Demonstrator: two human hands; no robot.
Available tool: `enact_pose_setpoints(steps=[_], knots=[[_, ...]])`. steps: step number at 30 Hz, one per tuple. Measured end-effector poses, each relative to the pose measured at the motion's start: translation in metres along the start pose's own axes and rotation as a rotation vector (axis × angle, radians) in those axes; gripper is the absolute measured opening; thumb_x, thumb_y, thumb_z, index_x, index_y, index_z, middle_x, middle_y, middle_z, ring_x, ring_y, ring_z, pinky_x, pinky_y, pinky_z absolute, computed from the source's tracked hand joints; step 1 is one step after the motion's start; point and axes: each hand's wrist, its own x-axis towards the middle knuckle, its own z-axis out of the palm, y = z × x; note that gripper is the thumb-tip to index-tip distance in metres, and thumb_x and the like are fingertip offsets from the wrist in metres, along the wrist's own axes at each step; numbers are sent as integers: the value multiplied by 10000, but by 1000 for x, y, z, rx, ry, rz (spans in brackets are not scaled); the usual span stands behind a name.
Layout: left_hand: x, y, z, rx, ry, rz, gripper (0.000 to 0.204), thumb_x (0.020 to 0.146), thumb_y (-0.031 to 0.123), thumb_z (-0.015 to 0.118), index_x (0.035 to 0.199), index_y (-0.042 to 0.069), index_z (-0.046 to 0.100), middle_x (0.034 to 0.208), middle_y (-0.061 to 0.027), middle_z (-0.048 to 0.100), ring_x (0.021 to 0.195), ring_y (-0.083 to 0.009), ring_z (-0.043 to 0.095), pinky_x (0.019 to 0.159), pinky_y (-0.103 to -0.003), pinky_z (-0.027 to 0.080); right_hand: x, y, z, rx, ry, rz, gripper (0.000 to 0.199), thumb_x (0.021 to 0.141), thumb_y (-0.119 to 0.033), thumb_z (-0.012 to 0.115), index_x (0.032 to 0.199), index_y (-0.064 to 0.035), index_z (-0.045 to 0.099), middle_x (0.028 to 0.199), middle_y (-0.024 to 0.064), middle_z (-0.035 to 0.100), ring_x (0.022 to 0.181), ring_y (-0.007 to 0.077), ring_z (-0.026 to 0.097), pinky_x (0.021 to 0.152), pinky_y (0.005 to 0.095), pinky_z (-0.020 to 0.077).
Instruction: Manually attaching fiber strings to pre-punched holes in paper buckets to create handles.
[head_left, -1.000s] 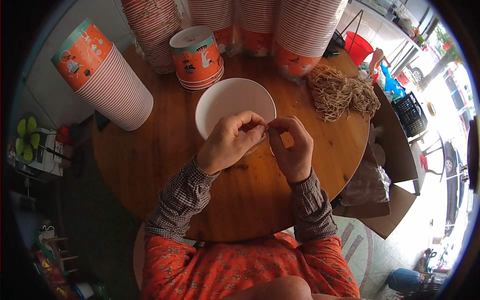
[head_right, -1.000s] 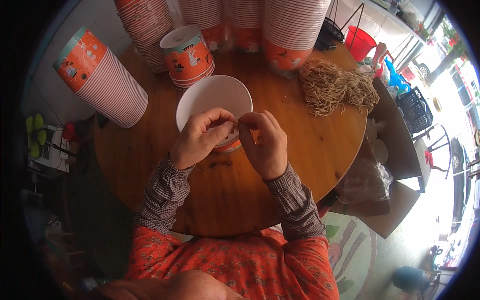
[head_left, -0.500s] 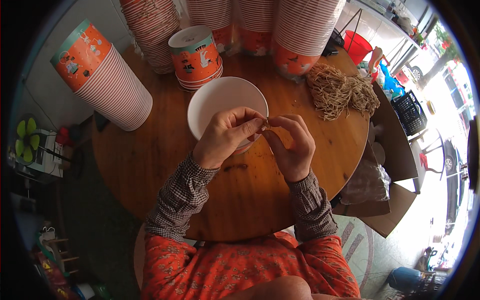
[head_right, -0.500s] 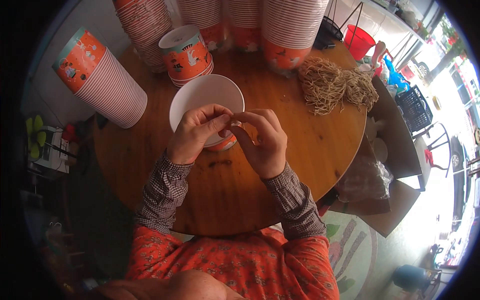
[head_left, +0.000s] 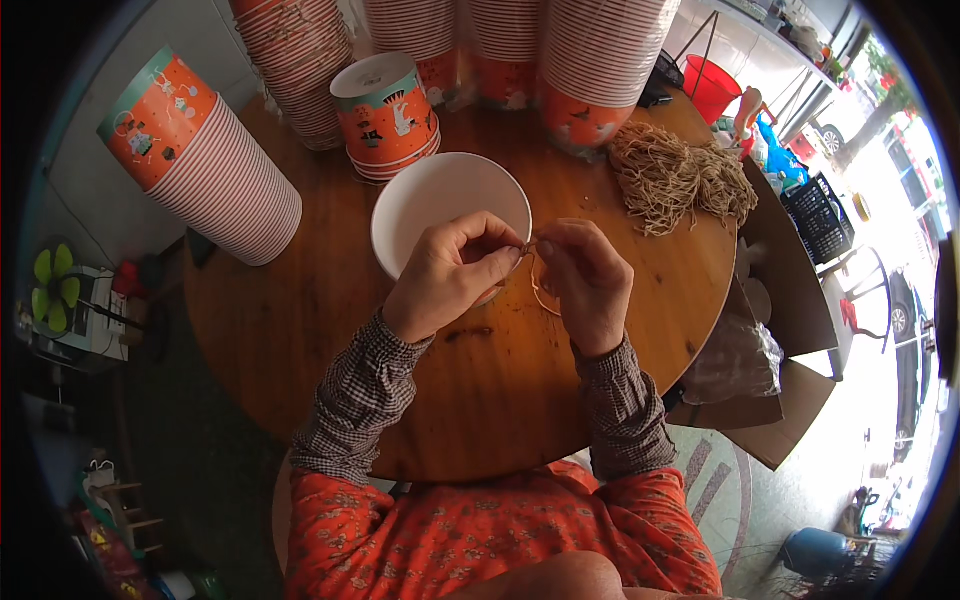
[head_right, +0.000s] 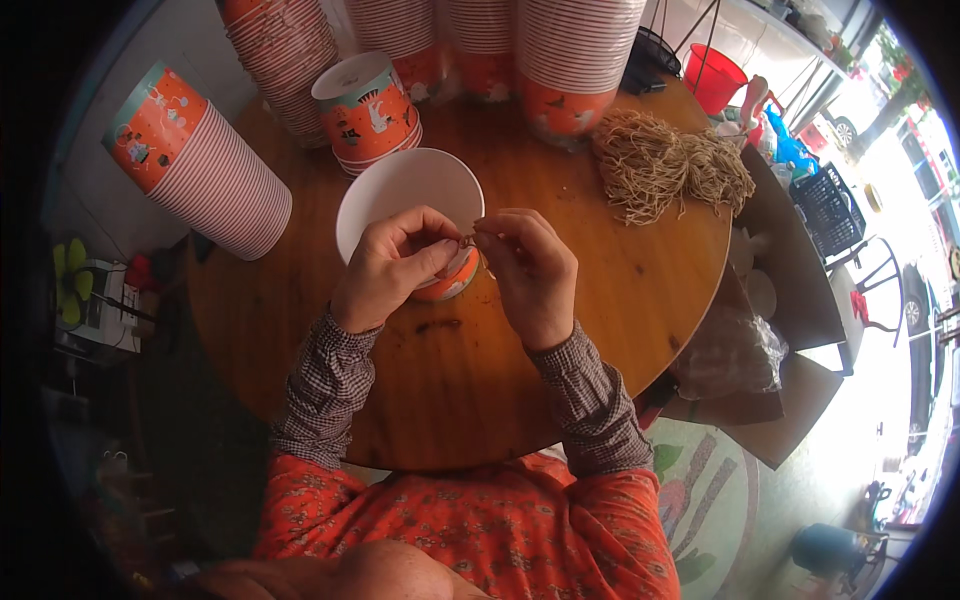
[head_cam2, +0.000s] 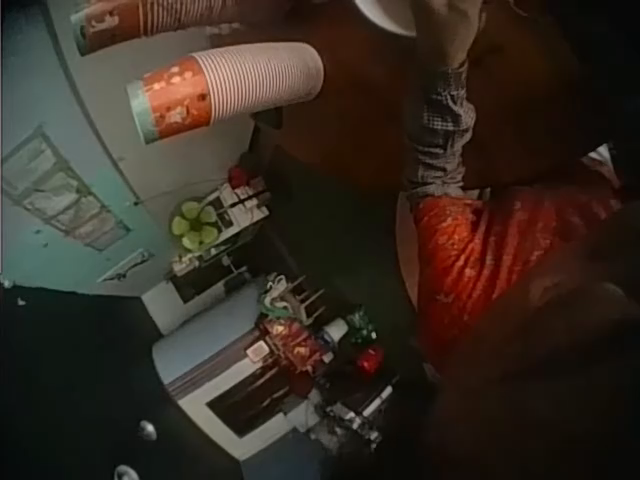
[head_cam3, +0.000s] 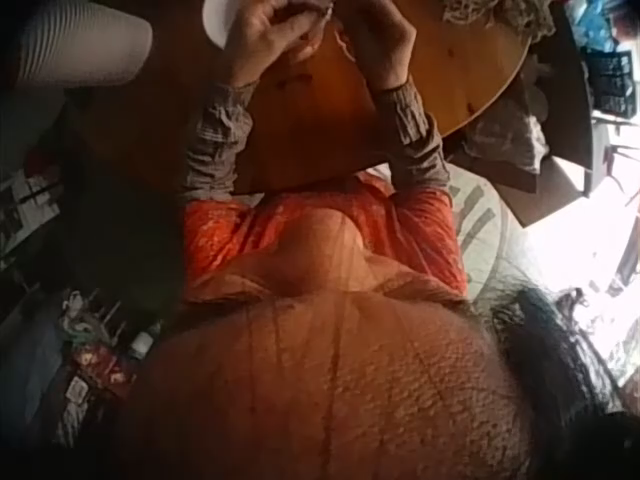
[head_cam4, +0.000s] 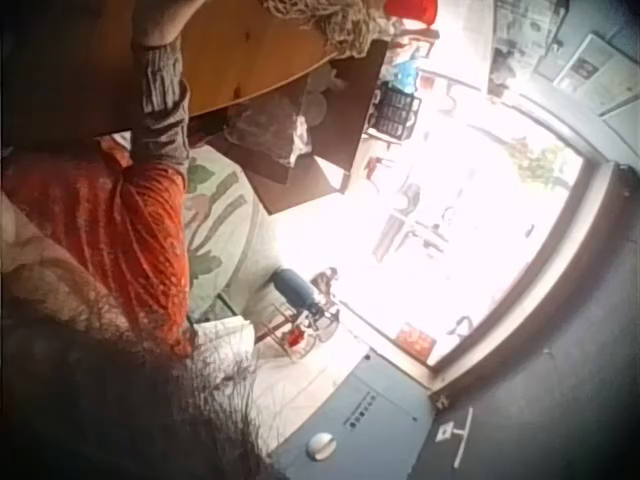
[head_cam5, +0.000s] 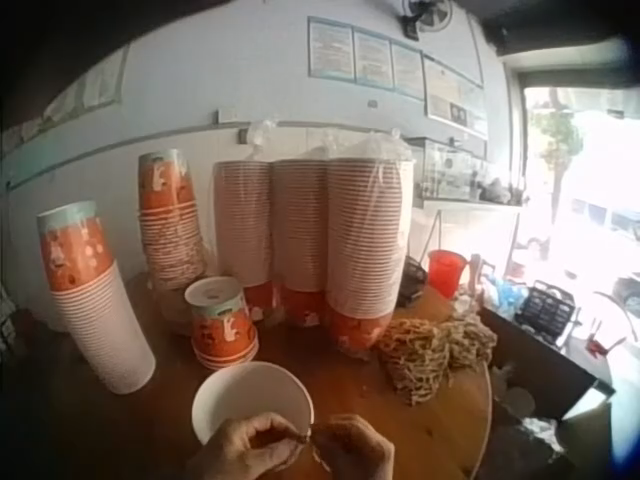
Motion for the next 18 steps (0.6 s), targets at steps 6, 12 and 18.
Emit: enact_pose_setpoints(steps=[6,12,18], knots=[[1,-4,-1,5,14,47,47,910,35,595,930,-8,596,754,25,577,619,-14,504,520,-180,412,0,-14,1,137,-77,278,86,932,-25,570,1008,0,600,871,36,650,579,53,555,487,196,453],[3,-4,0,77,44,103,55,907,41,602,929,-9,604,769,20,591,641,-15,515,559,-181,430,-1,-8,2,152,-82,254,60,950,-31,521,999,-17,552,838,42,651,501,49,525,419,178,399],[3,-7,0,149,79,160,66,897,54,620,921,-7,614,789,14,610,680,-27,540,608,-191,458,0,-9,1,181,-79,299,55,962,-44,489,1007,-15,503,849,58,622,561,60,523,470,207,440]])
